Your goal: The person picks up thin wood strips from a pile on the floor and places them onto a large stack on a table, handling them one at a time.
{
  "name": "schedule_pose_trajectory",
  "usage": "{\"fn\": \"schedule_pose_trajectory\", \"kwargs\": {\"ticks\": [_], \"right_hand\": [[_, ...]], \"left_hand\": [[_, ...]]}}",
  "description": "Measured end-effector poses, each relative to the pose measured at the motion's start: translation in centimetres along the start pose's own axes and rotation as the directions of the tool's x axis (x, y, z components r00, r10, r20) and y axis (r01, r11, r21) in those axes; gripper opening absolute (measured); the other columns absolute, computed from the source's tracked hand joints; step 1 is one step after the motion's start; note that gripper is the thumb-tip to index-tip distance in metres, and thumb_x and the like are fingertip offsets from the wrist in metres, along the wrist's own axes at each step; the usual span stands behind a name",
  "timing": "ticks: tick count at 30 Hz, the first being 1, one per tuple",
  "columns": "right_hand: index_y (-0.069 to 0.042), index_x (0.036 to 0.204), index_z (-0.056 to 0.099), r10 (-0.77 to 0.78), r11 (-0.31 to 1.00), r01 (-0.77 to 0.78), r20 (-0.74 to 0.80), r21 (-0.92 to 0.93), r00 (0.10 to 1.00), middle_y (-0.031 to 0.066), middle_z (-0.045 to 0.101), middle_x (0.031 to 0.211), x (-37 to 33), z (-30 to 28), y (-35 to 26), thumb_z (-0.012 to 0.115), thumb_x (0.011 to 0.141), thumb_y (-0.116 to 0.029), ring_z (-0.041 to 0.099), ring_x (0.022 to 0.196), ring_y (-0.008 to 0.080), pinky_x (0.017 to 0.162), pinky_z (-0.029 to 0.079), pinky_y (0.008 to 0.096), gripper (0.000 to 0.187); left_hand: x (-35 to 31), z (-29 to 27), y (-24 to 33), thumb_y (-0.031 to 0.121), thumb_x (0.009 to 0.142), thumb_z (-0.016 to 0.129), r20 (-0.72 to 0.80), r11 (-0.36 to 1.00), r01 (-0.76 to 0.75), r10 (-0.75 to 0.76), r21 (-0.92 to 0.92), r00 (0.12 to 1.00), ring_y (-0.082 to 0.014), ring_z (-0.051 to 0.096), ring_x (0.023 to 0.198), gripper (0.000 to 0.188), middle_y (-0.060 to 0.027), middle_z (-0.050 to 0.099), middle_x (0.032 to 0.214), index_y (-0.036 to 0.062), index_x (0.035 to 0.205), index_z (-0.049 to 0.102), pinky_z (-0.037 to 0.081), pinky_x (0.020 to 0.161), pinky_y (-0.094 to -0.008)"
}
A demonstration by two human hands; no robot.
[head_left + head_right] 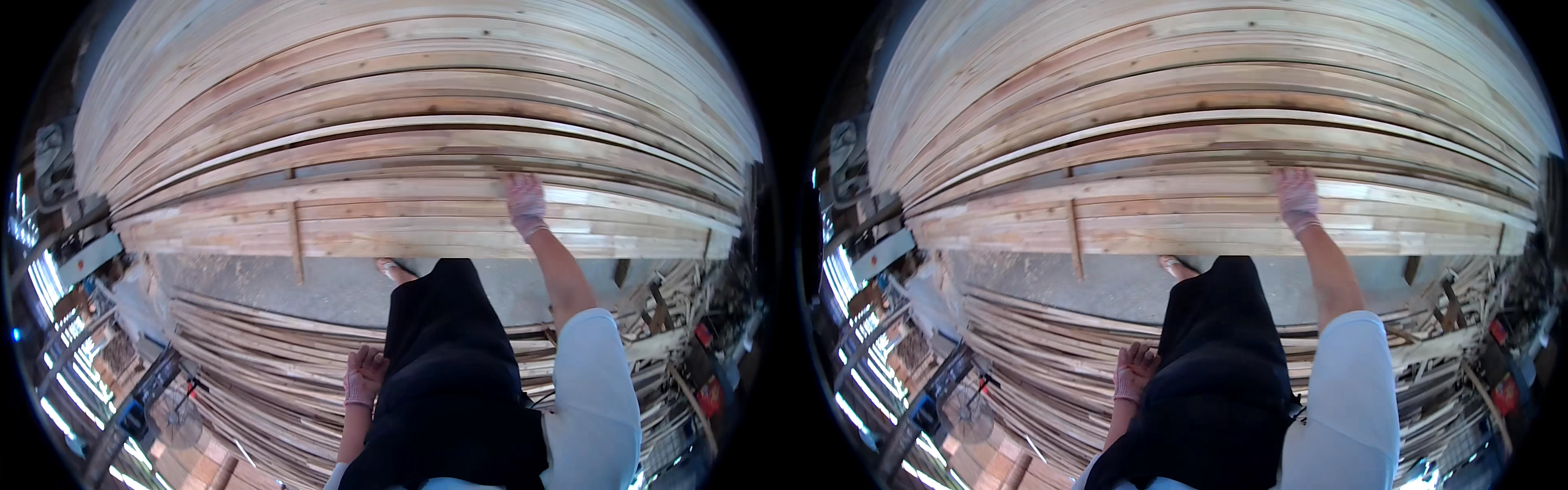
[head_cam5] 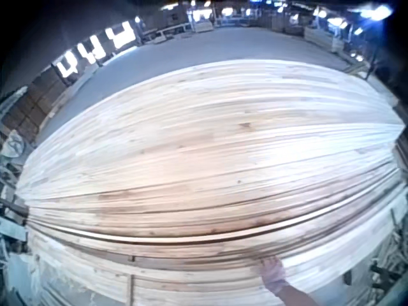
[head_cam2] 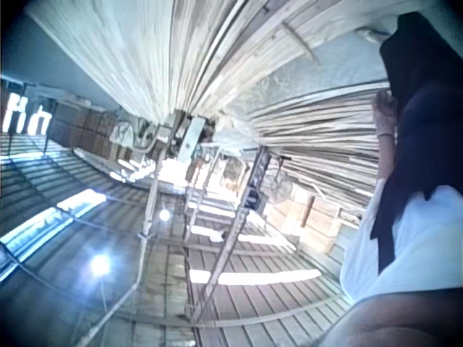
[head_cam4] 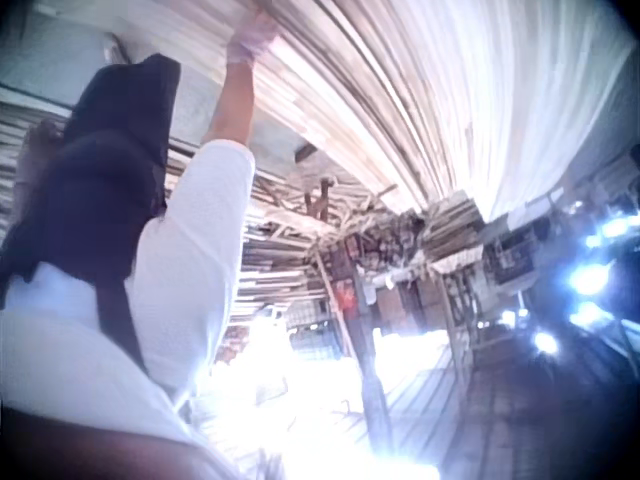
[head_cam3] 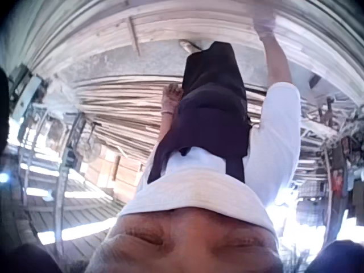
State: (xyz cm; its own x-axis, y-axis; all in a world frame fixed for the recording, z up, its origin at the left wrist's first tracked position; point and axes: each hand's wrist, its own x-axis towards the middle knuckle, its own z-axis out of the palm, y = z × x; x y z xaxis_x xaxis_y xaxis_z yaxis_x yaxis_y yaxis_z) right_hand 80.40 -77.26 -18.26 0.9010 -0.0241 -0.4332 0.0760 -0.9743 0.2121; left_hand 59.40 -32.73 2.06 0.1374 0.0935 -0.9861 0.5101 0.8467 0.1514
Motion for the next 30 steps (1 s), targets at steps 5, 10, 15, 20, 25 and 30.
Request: {"fn": "schedule_pose_trajectory", "kwargs": {"ticks": [5, 10, 15, 20, 25, 30], "right_hand": [[-0.014, 0.13, 0.043, -0.072, 0.993, 0.067, 0.044, 0.1, 0.996, 0.0051, 0.056, 0.116, -0.5, -0.1, 0.8, 0.041, 0.089, -0.018, 0.052, 0.113, 0.0221, 0.102, 0.033, 0.0416, 0.041], [-0.017, 0.131, 0.041, -0.072, 0.985, 0.079, 0.048, -0.152, 0.996, 0.0053, 0.052, 0.125, 0.3, 0.4, 1.8, 0.036, 0.091, -0.016, 0.047, 0.12, 0.0242, 0.106, 0.031, 0.0443, 0.04], [-0.016, 0.125, 0.047, 0.082, 0.997, -0.083, 0.145, -0.004, 0.986, 0.0049, 0.053, 0.125, 2.4, 2.2, 5.5, 0.045, 0.086, -0.018, 0.05, 0.113, 0.0221, 0.1, 0.034, 0.0444, 0.039], [-0.013, 0.105, 0.055, 0.045, 0.958, -0.025, -0.065, 0.287, 0.997, 0.0133, 0.059, 0.103, 2.4, 6.3, 6.9, 0.05, 0.082, -0.011, 0.059, 0.09, 0.0328, 0.084, 0.046, 0.042, 0.023], [-0.012, 0.1, 0.056, -0.209, 0.925, 0.178, 0.058, 0.336, 0.976, 0.0147, 0.062, 0.098, -4.4, -0.9, 7.4, 0.056, 0.076, -0.013, 0.062, 0.091, 0.0327, 0.074, 0.051, 0.0414, 0.024], [-0.01, 0.094, 0.057, -0.367, 0.891, 0.261, 0.249, 0.372, 0.896, 0.0132, 0.062, 0.088, -16.5, -2.7, 4.0, 0.063, 0.068, -0.018, 0.061, 0.084, 0.034, 0.074, 0.05, 0.0422, 0.028]], "left_hand": [[-0.8, 3.2, -0.3, 0.03, 0.087, 0.057, -0.06, 0.99, 0.009, -0.001, 0.142, 0.998, -0.0227, 0.053, 0.075, 0.023, -0.0063, 0.056, 0.081, 0.0076, 0.09, 0.058, 0.048, 0.078, -0.0415], [-0.8, 3.8, 0.7, 0.026, 0.086, 0.06, -0.001, 0.99, -0.045, 0.045, 0.137, 0.999, -0.0211, 0.053, 0.077, 0.018, -0.006, 0.057, 0.084, 0.0086, 0.088, 0.058, 0.048, 0.077, -0.0402], [-0.3, 4.2, 1.6, 0.029, 0.091, 0.055, 0.067, 0.975, -0.008, -0.007, 0.224, 0.998, -0.0167, 0.045, 0.066, 0.023, -0.0006, 0.041, 0.069, 0.0096, 0.082, 0.05, 0.046, 0.071, -0.0346], [-1.4, 6.1, 2.1, 0.026, 0.09, 0.058, 0.001, 0.962, -0.012, 0.012, 0.273, 1.0, -0.0141, 0.045, 0.065, 0.02, 0.0007, 0.041, 0.069, 0.0107, 0.08, 0.05, 0.046, 0.069, -0.0316], [0.8, 4.2, 3.1, 0.035, 0.091, 0.056, 0.177, 0.978, -0.012, -0.026, 0.21, 0.984, -0.0177, 0.053, 0.079, 0.03, -0.0034, 0.056, 0.086, 0.007, 0.101, 0.056, 0.048, 0.082, -0.0365], [4.2, 4.8, 3.7, 0.047, 0.091, 0.053, 0.289, 0.997, -0.036, 0.015, 0.066, 0.957, -0.0225, 0.058, 0.088, 0.046, -0.009, 0.061, 0.1, 0.0057, 0.112, 0.055, 0.049, 0.084, -0.0424]]}}
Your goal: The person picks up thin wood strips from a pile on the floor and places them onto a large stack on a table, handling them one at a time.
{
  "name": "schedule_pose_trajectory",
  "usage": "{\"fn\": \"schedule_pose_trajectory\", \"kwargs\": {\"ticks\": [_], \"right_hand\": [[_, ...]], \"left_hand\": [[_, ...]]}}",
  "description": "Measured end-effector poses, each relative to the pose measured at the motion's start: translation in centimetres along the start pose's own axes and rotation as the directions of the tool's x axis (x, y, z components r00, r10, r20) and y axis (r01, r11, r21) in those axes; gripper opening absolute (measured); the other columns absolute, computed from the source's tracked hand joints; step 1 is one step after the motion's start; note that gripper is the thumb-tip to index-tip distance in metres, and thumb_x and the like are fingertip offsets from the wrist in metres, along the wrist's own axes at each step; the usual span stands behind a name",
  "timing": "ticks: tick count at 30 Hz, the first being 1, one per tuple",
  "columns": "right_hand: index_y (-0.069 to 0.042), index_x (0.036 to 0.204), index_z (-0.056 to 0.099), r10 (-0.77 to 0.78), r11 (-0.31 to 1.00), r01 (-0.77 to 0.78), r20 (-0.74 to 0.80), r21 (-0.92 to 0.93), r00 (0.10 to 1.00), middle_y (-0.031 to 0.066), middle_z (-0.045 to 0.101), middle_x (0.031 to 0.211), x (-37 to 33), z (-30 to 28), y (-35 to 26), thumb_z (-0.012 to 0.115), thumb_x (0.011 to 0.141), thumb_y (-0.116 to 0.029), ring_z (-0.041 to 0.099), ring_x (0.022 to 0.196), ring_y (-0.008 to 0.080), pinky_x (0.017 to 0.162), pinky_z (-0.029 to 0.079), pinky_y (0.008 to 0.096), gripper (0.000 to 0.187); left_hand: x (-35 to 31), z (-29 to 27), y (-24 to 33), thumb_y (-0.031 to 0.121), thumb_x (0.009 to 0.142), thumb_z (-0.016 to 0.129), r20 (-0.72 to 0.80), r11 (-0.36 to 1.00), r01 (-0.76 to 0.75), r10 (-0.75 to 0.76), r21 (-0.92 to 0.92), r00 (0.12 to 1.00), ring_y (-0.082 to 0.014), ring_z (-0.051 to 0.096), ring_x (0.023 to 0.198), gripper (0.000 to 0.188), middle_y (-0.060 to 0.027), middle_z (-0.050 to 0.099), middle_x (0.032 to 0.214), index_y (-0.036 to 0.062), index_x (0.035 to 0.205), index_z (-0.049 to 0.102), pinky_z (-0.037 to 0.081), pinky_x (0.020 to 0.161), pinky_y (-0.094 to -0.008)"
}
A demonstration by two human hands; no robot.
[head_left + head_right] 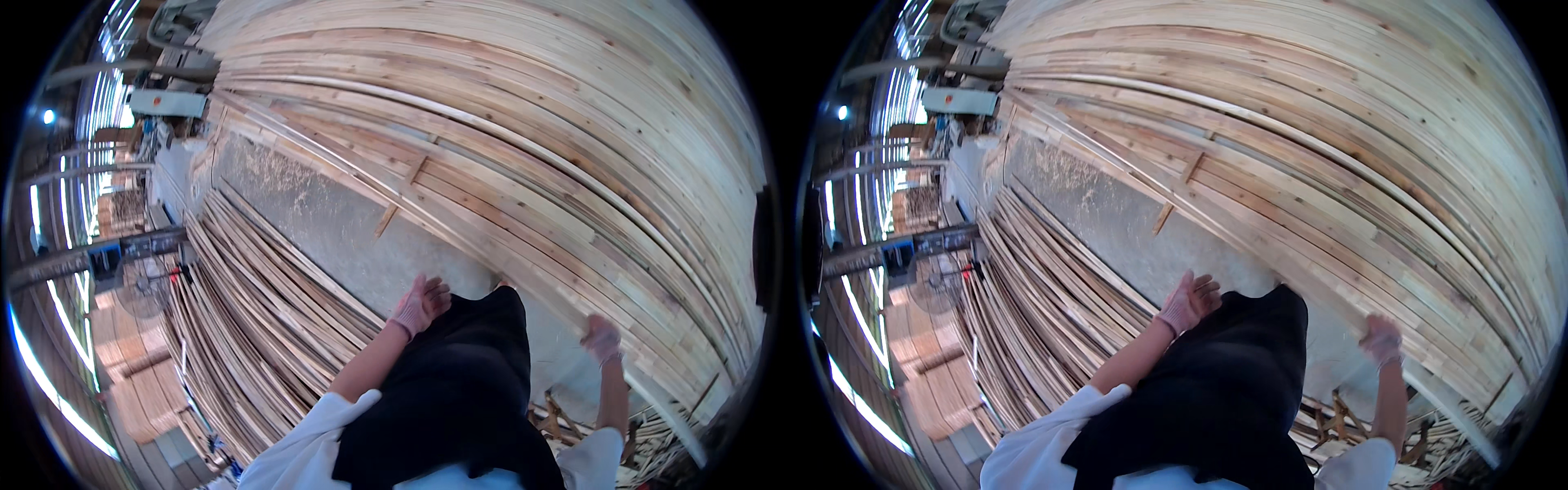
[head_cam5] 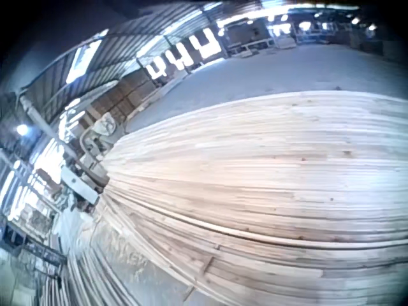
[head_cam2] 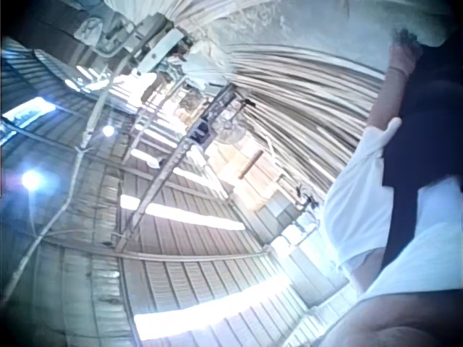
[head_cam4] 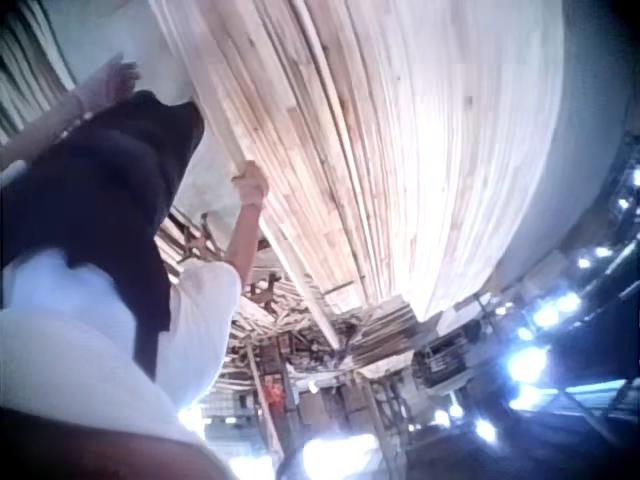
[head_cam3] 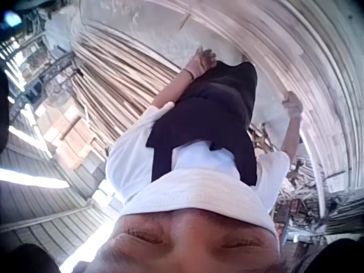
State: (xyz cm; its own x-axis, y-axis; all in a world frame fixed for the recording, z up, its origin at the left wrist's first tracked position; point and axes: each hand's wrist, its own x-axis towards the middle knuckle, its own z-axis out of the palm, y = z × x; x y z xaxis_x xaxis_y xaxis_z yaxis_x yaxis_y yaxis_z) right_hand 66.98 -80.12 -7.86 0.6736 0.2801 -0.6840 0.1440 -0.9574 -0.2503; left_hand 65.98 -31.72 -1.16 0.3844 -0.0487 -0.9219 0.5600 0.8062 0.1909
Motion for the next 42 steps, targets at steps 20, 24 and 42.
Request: {"fn": "schedule_pose_trajectory", "kwargs": {"ticks": [20, 24, 42], "right_hand": [[-0.005, 0.118, 0.053, 0.32, 0.645, -0.365, 0.197, 0.671, 0.927, 0.0063, 0.064, 0.108, -21.6, 2.4, -17.7, 0.073, 0.067, 0.001, 0.059, 0.102, 0.0183, 0.09, 0.047, 0.0336, 0.056], [-0.006, 0.113, 0.056, 0.173, 0.666, -0.241, 0.168, 0.706, 0.971, 0.0044, 0.065, 0.106, -24.2, 4.7, -19.4, 0.067, 0.072, 0.002, 0.06, 0.099, 0.0154, 0.089, 0.047, 0.0303, 0.043], [0.0, 0.121, 0.053, 0.169, 0.587, -0.022, -0.097, 0.81, 0.981, 0.0132, 0.059, 0.121, -28.3, 3.8, -21.5, 0.068, 0.072, 0.005, 0.053, 0.117, 0.0248, 0.101, 0.041, 0.0382, 0.052]], "left_hand": [[-4.4, -11.7, 1.7, 0.062, 0.086, 0.05, 0.245, 0.852, 0.022, 0.125, -0.522, 0.961, -0.0271, 0.056, 0.068, 0.057, -0.0084, 0.057, 0.074, 0.0052, 0.086, 0.056, 0.05, 0.069, -0.045], [-4.7, -12.7, 0.8, 0.052, 0.088, 0.056, 0.136, 0.883, -0.079, 0.158, -0.463, 0.978, -0.0296, 0.058, 0.07, 0.049, -0.011, 0.059, 0.079, 0.0031, 0.093, 0.057, 0.051, 0.071, -0.0477], [-9.4, -7.9, -2.6, 0.017, 0.081, 0.071, 0.23, 0.917, -0.151, 0.248, -0.369, 0.941, -0.0272, 0.061, 0.104, 0.046, -0.0114, 0.061, 0.116, 0.0052, 0.122, 0.052, 0.05, 0.094, -0.0443]]}}
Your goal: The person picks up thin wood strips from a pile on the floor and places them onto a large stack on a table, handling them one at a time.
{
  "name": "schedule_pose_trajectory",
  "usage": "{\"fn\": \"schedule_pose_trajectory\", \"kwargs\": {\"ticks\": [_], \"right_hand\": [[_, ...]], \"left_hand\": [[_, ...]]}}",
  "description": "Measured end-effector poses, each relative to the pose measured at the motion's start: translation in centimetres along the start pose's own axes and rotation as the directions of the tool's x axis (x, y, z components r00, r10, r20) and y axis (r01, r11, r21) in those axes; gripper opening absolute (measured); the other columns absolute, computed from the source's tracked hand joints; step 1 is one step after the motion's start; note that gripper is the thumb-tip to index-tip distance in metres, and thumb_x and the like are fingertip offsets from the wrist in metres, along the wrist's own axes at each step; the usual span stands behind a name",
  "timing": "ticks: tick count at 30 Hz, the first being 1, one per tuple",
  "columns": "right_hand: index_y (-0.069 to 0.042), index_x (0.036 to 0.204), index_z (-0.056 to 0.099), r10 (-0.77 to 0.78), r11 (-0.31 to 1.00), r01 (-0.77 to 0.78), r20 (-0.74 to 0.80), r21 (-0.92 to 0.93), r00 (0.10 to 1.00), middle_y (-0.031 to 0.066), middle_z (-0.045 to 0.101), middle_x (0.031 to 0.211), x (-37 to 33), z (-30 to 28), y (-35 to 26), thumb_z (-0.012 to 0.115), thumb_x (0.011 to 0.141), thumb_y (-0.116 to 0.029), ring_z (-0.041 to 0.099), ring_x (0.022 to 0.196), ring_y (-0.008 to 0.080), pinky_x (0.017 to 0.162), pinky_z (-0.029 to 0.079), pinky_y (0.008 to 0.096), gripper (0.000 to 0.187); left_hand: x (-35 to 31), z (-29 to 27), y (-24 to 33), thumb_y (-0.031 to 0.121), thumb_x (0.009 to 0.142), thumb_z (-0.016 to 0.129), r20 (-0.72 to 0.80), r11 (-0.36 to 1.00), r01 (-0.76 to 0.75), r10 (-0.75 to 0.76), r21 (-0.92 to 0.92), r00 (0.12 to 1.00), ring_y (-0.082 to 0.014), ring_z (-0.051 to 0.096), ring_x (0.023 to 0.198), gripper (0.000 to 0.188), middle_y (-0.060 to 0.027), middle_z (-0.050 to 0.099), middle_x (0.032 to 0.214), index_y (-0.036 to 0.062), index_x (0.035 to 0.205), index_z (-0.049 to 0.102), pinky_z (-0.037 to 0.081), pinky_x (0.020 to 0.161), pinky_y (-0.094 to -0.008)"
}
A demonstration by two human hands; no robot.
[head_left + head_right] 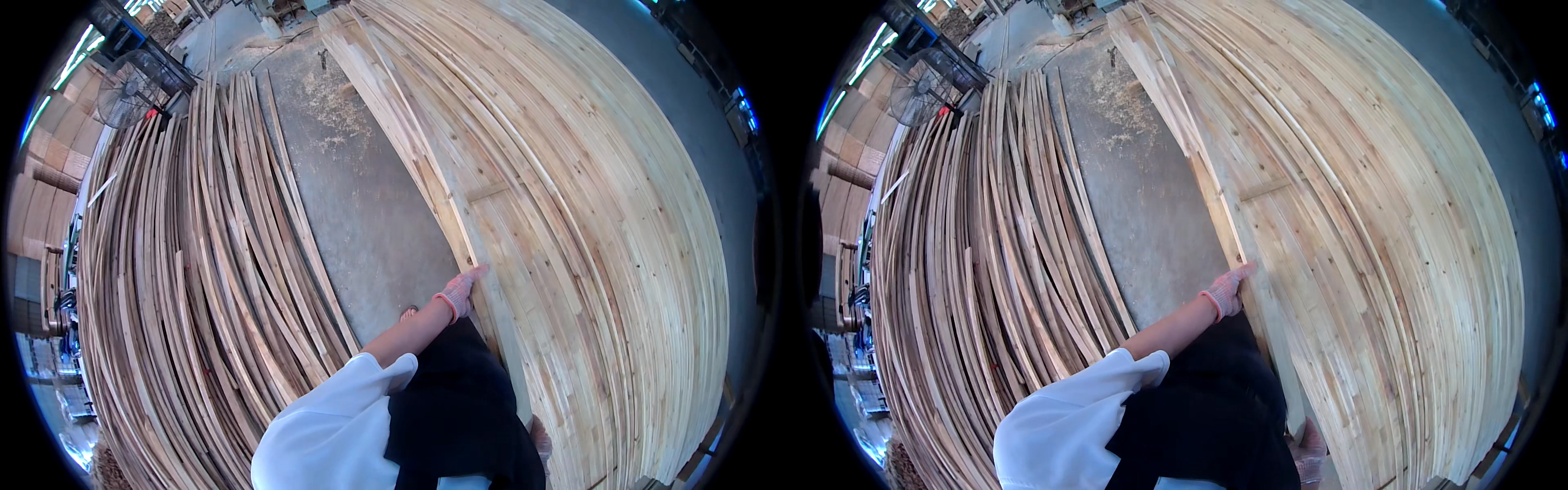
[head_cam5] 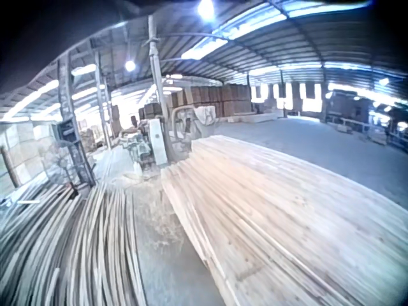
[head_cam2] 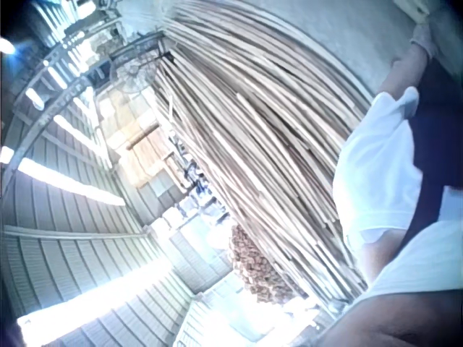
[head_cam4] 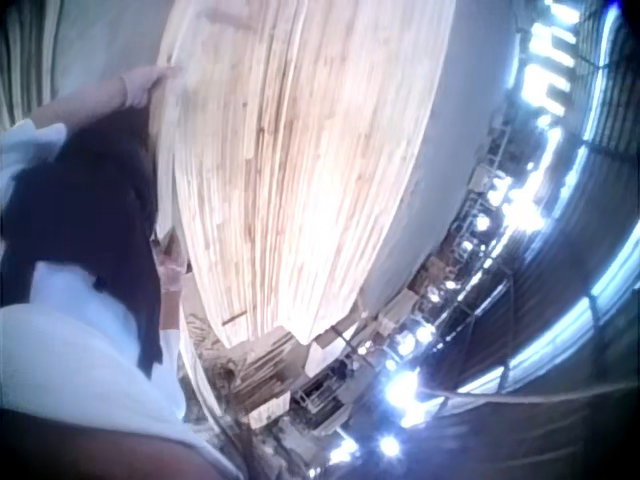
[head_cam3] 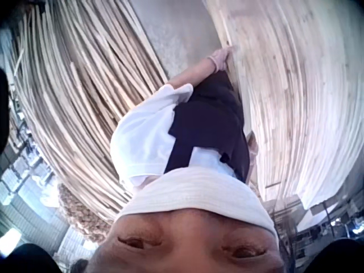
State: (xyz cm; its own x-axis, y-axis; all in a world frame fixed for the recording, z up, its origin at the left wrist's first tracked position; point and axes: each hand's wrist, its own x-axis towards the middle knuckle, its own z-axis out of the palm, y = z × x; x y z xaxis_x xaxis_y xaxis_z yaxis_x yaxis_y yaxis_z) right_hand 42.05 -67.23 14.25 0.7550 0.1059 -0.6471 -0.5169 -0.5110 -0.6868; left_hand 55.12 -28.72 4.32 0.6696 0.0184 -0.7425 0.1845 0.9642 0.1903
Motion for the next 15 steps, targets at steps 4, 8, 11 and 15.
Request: {"fn": "schedule_pose_trajectory", "kwargs": {"ticks": [4, 8, 11, 15], "right_hand": [[-0.003, 0.118, 0.054, -0.238, 0.856, 0.182, -0.056, -0.484, 0.97, 0.0137, 0.061, 0.115, -1.0, -5.3, 5.0, 0.076, 0.067, -0.012, 0.057, 0.112, 0.0277, 0.095, 0.045, 0.0396, 0.057], [-0.005, 0.117, 0.056, -0.034, 0.542, -0.118, -0.162, -0.832, 0.986, 0.0145, 0.063, 0.108, -1.4, -12.7, 12.0, 0.076, 0.068, -0.023, 0.06, 0.103, 0.0306, 0.086, 0.05, 0.0402, 0.056], [-0.004, 0.116, 0.057, 0.119, 0.701, -0.273, -0.269, -0.659, 0.956, 0.0154, 0.064, 0.107, -2.2, -15.7, 15.8, 0.072, 0.073, -0.026, 0.06, 0.101, 0.0312, 0.083, 0.05, 0.0404, 0.051], [-0.003, 0.115, 0.058, 0.252, 0.826, -0.373, -0.315, -0.423, 0.915, 0.0166, 0.064, 0.105, -3.0, -19.8, 20.5, 0.066, 0.08, -0.03, 0.06, 0.097, 0.032, 0.08, 0.051, 0.0406, 0.045]], "left_hand": [[-0.5, 1.7, -3.4, 0.014, 0.081, 0.07, -0.058, 1.0, 0.004, -0.003, 0.03, 0.998, -0.0282, 0.061, 0.103, 0.042, -0.0108, 0.062, 0.112, 0.0032, 0.118, 0.054, 0.05, 0.094, -0.0451], [-1.5, 2.4, -6.3, 0.012, 0.08, 0.069, -0.068, 0.999, 0.02, -0.022, -0.025, 0.997, -0.028, 0.062, 0.103, 0.038, -0.0103, 0.064, 0.109, 0.0049, 0.115, 0.056, 0.049, 0.095, -0.0452], [-0.1, 0.8, -9.9, 0.01, 0.078, 0.07, -0.042, 0.998, 0.055, -0.056, -0.026, 0.998, -0.0274, 0.062, 0.103, 0.037, -0.0093, 0.064, 0.108, 0.0051, 0.113, 0.057, 0.048, 0.096, -0.0448], [-1.1, 0.4, -14.2, 0.012, 0.078, 0.07, 0.03, 0.996, 0.087, -0.088, 0.01, 0.996, -0.0244, 0.063, 0.101, 0.032, -0.0074, 0.066, 0.104, 0.0072, 0.108, 0.059, 0.049, 0.093, -0.0408]]}}
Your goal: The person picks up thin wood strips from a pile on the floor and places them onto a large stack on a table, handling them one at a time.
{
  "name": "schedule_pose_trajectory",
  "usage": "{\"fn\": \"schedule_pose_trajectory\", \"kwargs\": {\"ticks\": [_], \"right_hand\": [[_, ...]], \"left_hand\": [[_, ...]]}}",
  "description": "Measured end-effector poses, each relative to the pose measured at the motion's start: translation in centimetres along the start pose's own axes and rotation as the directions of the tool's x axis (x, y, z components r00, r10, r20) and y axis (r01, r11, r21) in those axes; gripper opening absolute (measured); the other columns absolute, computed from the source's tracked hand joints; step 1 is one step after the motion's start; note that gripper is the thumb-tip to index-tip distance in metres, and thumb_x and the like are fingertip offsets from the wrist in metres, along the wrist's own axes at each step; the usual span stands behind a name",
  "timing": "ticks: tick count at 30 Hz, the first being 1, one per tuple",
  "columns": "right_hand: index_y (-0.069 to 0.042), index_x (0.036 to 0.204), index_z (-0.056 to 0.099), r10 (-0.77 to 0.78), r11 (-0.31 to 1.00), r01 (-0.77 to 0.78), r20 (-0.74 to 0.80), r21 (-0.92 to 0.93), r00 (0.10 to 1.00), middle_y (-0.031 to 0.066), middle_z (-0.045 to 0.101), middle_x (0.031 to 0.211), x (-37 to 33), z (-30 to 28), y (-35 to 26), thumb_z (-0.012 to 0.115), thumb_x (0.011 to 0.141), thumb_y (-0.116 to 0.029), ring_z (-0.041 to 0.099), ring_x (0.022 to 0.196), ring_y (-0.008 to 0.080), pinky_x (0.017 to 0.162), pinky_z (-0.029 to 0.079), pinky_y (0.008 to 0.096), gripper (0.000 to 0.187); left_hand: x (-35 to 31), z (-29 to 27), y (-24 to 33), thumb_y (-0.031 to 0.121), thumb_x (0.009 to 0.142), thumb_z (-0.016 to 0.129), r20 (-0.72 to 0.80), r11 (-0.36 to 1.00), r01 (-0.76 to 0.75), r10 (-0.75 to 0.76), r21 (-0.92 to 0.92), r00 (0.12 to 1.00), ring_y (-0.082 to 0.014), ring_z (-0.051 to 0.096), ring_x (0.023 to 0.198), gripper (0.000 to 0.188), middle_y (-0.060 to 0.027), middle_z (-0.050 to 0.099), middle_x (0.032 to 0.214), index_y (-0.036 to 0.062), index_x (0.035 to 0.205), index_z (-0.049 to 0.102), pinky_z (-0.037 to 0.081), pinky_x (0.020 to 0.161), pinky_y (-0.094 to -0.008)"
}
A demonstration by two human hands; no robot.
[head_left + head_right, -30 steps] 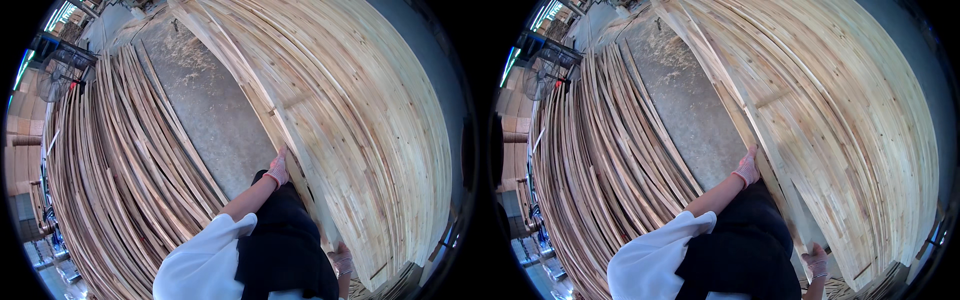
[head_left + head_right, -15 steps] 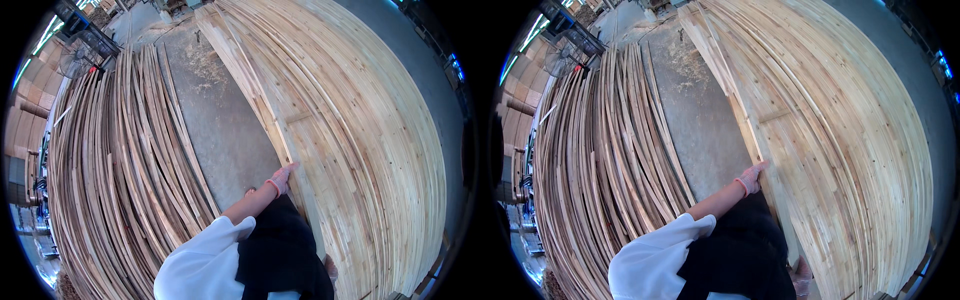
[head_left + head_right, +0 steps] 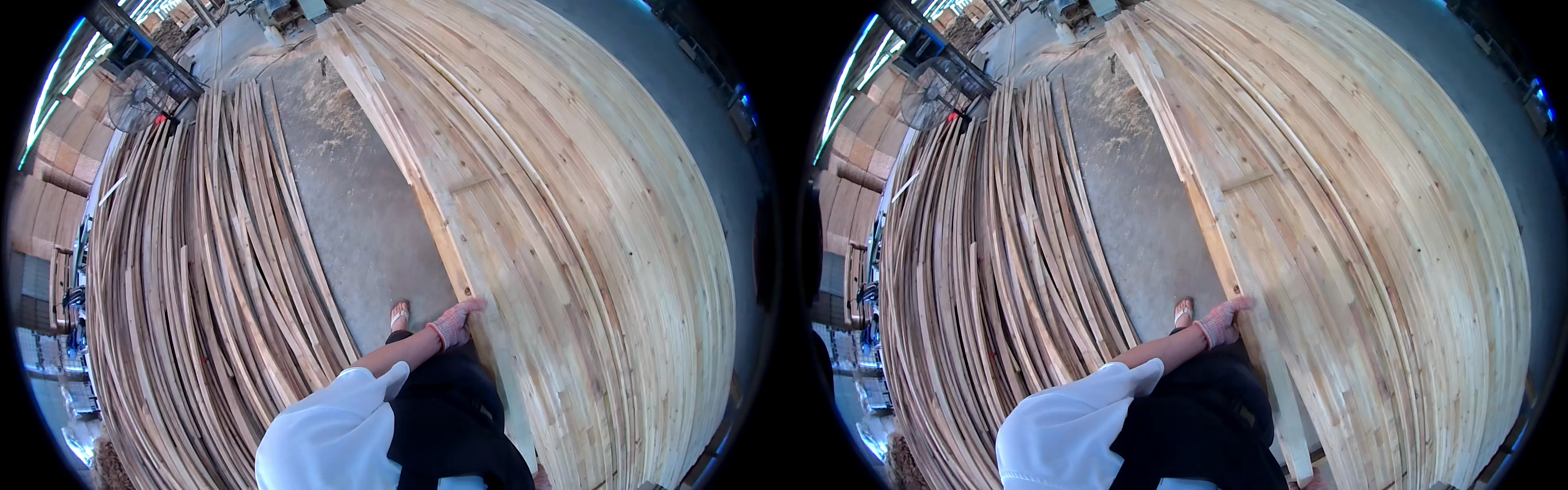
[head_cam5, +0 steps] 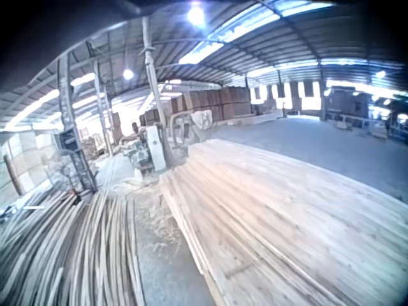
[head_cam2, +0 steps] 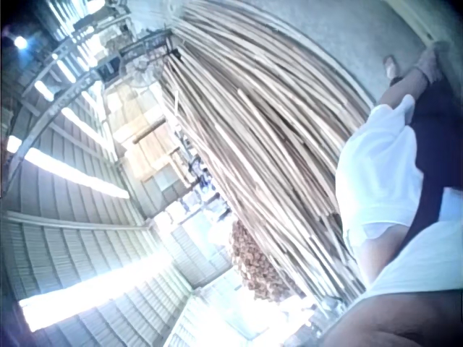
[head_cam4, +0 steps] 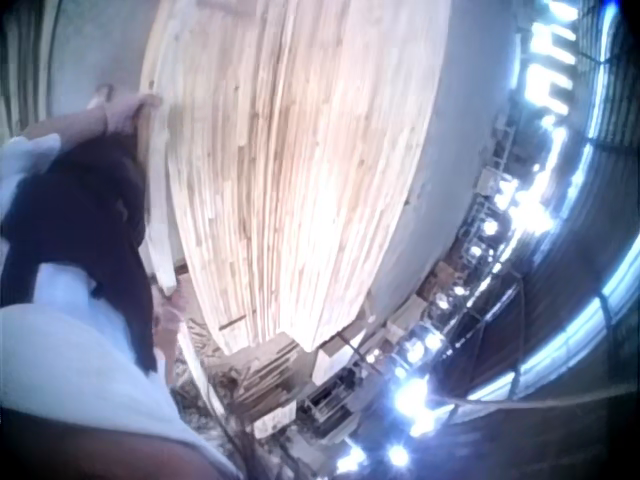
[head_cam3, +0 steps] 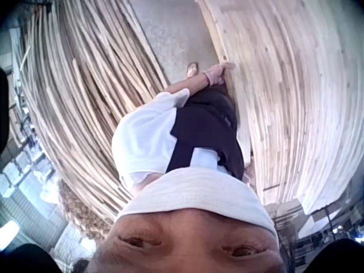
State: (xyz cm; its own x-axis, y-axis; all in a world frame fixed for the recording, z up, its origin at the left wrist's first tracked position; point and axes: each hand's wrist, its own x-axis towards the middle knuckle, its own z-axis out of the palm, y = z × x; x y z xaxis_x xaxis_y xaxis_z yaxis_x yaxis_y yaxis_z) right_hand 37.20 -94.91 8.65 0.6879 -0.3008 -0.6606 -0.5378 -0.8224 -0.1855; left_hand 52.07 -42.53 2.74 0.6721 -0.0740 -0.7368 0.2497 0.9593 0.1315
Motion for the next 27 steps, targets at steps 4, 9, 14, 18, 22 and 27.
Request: {"fn": "schedule_pose_trajectory", "kwargs": {"ticks": [4, 9, 14, 18, 22, 27], "right_hand": [[-0.002, 0.115, 0.06, 0.006, 0.984, -0.01, 0.023, 0.176, 1.0, 0.0179, 0.064, 0.104, 1.4, -1.1, 6.0, 0.061, 0.088, -0.034, 0.06, 0.094, 0.0328, 0.076, 0.051, 0.0408, 0.042], [-0.009, 0.117, 0.06, -0.59, 0.689, 0.425, -0.113, -0.587, 0.8, 0.0172, 0.065, 0.101, -3.1, -3.7, -0.1, 0.063, 0.082, -0.033, 0.06, 0.098, 0.0314, 0.081, 0.051, 0.041, 0.043], [-0.01, 0.118, 0.058, -0.269, 0.885, 0.22, -0.063, -0.411, 0.961, 0.017, 0.065, 0.101, -0.9, -1.0, -3.4, 0.064, 0.081, -0.035, 0.06, 0.098, 0.0316, 0.081, 0.05, 0.041, 0.045], [-0.011, 0.12, 0.057, -0.23, 0.895, 0.203, -0.02, -0.397, 0.973, 0.0168, 0.065, 0.101, -0.7, 0.7, -6.2, 0.064, 0.08, -0.036, 0.061, 0.098, 0.0318, 0.081, 0.05, 0.0409, 0.047], [-0.011, 0.121, 0.056, -0.195, 0.897, 0.179, 0.001, -0.404, 0.981, 0.0166, 0.065, 0.1, -2.4, 2.7, -8.5, 0.065, 0.08, -0.037, 0.061, 0.098, 0.032, 0.082, 0.05, 0.0408, 0.049], [-0.012, 0.122, 0.054, -0.196, 0.883, 0.187, 0.024, -0.431, 0.98, 0.0164, 0.065, 0.1, -6.4, 6.0, -12.6, 0.065, 0.079, -0.038, 0.061, 0.098, 0.0323, 0.082, 0.049, 0.0408, 0.052]], "left_hand": [[-2.6, 1.2, -1.7, 0.011, 0.078, 0.07, 0.019, 1.0, 0.01, -0.009, -0.022, 1.0, -0.0232, 0.063, 0.101, 0.03, -0.0071, 0.066, 0.104, 0.0074, 0.106, 0.059, 0.048, 0.094, -0.0389], [-3.9, -0.4, -1.0, 0.011, 0.079, 0.069, -0.048, 0.995, -0.075, 0.071, -0.067, 0.996, -0.025, 0.063, 0.101, 0.029, -0.0088, 0.066, 0.105, 0.0075, 0.106, 0.059, 0.049, 0.093, -0.0419], [-6.2, -3.4, 0.7, 0.007, 0.078, 0.068, -0.131, 0.992, -0.092, 0.081, -0.081, 0.988, -0.0276, 0.062, 0.104, 0.036, -0.0108, 0.065, 0.11, 0.0045, 0.113, 0.058, 0.046, 0.099, -0.0428], [-6.5, -7.7, 2.2, 0.007, 0.078, 0.068, -0.175, 0.985, -0.146, 0.129, -0.09, 0.976, -0.029, 0.063, 0.1, 0.031, -0.0112, 0.065, 0.106, 0.0051, 0.108, 0.058, 0.048, 0.095, -0.0463], [-9.0, -9.2, 5.3, 0.009, 0.078, 0.068, -0.189, 0.977, -0.172, 0.147, -0.125, 0.971, -0.0297, 0.063, 0.101, 0.03, -0.0107, 0.065, 0.104, 0.0052, 0.106, 0.058, 0.048, 0.095, -0.0484], [-11.6, -14.6, 12.8, 0.015, 0.074, 0.074, -0.2, 0.965, -0.227, 0.198, -0.133, 0.959, -0.0281, 0.064, 0.097, 0.038, -0.0098, 0.065, 0.105, 0.0073, 0.108, 0.058, 0.052, 0.089, -0.0457]]}}
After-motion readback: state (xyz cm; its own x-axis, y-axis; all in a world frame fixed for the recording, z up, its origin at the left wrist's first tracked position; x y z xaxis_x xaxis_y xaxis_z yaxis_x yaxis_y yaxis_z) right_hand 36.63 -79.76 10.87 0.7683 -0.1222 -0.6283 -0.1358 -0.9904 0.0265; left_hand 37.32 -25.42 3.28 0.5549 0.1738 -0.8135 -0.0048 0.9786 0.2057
